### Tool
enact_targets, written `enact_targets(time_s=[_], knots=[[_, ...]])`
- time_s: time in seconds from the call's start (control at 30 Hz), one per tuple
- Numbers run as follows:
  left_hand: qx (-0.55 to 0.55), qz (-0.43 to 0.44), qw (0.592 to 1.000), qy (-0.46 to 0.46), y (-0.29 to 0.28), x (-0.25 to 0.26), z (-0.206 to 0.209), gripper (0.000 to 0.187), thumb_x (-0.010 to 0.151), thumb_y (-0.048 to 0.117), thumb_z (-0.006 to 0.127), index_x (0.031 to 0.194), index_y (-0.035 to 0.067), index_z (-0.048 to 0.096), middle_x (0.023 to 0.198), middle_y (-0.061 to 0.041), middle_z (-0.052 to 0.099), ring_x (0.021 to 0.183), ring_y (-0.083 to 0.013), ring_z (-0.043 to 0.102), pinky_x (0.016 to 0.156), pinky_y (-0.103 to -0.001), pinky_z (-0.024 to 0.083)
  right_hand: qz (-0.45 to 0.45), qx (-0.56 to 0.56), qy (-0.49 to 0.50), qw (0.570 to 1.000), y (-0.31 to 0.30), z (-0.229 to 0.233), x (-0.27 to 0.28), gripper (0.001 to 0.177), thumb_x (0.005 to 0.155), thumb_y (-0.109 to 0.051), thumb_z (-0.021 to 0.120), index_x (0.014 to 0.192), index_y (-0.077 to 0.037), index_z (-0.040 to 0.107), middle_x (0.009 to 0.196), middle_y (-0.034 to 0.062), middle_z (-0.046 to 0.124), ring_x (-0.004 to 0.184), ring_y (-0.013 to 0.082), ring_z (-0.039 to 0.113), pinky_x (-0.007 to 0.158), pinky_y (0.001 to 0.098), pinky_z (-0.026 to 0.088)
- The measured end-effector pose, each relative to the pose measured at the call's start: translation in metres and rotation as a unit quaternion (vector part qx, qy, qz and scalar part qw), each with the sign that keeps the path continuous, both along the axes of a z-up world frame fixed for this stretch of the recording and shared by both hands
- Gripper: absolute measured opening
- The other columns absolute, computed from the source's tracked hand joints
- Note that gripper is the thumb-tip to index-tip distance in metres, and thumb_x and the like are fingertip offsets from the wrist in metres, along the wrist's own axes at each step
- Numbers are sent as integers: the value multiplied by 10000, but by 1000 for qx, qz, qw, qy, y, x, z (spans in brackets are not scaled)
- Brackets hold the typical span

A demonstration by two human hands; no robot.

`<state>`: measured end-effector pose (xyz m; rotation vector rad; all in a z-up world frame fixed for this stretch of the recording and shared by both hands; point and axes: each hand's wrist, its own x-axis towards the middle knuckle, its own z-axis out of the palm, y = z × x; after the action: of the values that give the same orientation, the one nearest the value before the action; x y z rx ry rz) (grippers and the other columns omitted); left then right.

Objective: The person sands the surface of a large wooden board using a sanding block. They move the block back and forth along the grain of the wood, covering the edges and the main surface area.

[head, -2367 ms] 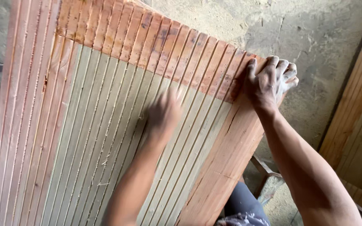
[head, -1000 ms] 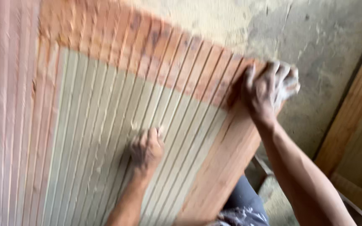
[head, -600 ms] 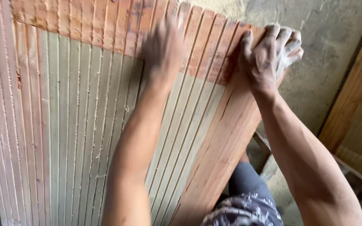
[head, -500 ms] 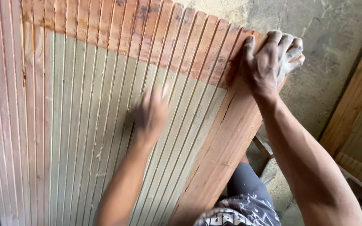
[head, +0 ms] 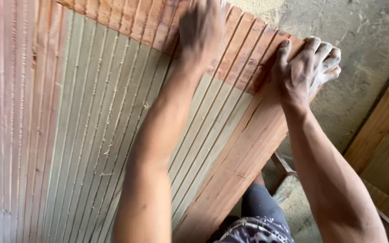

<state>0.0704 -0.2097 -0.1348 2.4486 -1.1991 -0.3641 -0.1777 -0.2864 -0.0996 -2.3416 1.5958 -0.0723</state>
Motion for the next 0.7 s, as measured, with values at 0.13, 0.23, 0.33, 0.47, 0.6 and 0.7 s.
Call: enact_targets(time_s=[0.13, 0.23, 0.33, 0.47, 0.6, 0.7], knots=[[10, -52, 994, -97, 193, -60, 55, 188, 958, 214, 657, 1066, 73, 717, 739, -153, 664, 600, -328, 636, 500, -467, 504, 27, -72, -4, 997, -6, -6, -4, 568, 1111, -536, 481, 1352, -22, 503, 1353, 304, 446, 1300, 474, 305, 951, 758, 216], [25, 13, 993, -118, 294, -95, 94, 162, 941, 242, 705, 866, 99, 691, 679, -130, 634, 557, -331, 602, 484, -467, 440, 12, -45, -27, 999, -3, -4, -1, 591, 1103, -589, 492, 1340, -48, 517, 1376, 247, 465, 1323, 424, 327, 1025, 700, 271], [48, 5, 989, -137, 255, -85, 95, 265, 961, 249, 723, 758, 102, 636, 662, -133, 614, 561, -347, 590, 524, -488, 446, 8, -23, 28, 999, -5, 8, 4, 550, 1088, -537, 512, 1305, -32, 529, 1330, 270, 458, 1331, 443, 309, 1017, 737, 230], [4, -13, 999, -53, 50, -22, 41, 475, 982, 292, 637, 1341, -15, 592, 1019, -261, 677, 839, -371, 672, 608, -511, 555, -13, -1, 2, 1000, -5, 16, 10, 537, 1057, -509, 513, 1293, -27, 523, 1321, 256, 461, 1323, 437, 308, 1034, 714, 229], [34, 1, 999, -35, -35, 3, 0, 296, 963, 366, 606, 980, 71, 611, 757, -69, 622, 564, -148, 524, 443, -319, 449, -13, 17, 12, 1000, 0, 19, 8, 550, 1056, -510, 513, 1291, -13, 515, 1338, 279, 455, 1323, 450, 296, 1038, 706, 219], [18, -5, 1000, -5, 58, -19, 20, 161, 1057, 168, 571, 1054, 10, 602, 743, -111, 621, 511, -165, 530, 351, -309, 424, -8, 10, -2, 1000, -2, 17, 11, 577, 1066, -534, 518, 1298, -5, 509, 1345, 282, 462, 1337, 456, 286, 1044, 703, 213]])
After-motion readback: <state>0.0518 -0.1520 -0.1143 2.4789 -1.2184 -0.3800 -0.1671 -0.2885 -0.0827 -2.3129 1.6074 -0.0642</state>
